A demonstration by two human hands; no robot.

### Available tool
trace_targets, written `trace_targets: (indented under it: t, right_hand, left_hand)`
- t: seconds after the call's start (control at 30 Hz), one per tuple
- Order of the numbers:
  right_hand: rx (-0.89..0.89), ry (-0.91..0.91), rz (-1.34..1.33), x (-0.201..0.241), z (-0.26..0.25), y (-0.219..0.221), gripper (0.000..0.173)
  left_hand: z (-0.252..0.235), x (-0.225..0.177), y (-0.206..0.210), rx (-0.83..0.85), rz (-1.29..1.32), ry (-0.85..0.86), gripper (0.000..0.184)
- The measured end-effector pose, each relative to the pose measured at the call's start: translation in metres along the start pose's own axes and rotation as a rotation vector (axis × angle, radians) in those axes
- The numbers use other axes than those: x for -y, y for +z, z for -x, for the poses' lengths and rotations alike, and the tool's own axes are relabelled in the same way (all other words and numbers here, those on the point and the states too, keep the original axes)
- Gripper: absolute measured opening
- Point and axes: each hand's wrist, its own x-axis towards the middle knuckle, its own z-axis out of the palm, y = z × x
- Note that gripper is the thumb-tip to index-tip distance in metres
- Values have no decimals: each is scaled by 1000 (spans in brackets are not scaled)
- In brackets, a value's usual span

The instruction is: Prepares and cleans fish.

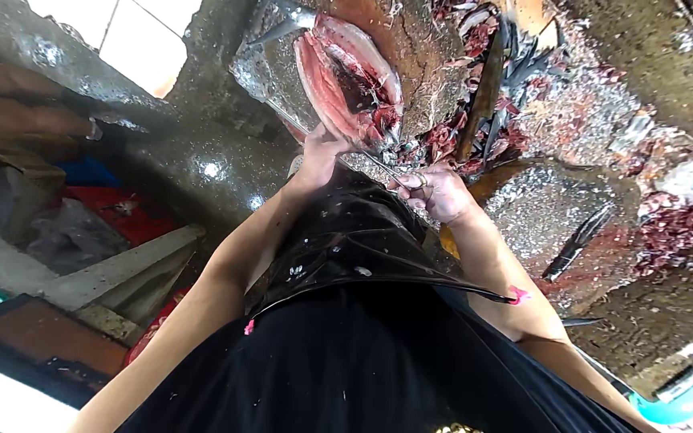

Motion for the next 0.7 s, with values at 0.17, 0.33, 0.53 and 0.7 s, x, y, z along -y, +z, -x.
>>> trace_targets:
  t: [0.17,0.33,0.53,0.7]
  right_hand:
    - [7,-170,467,-13,-3,3,19]
    - [-141,-414,727,-32,-2,6,39]
    - [-258,-482,724,-34,-8,-1,43]
    - [-300,-408,701,-34,-13,-7,37]
  left_hand:
    - [1,-6,5,-27,-11,12,65]
    - [1,-1,6,-67,14,-69,58]
    - [-24,-28,-1,-269,91,-132,21]
    - [-19,-27,-7,-110,107,-14,45]
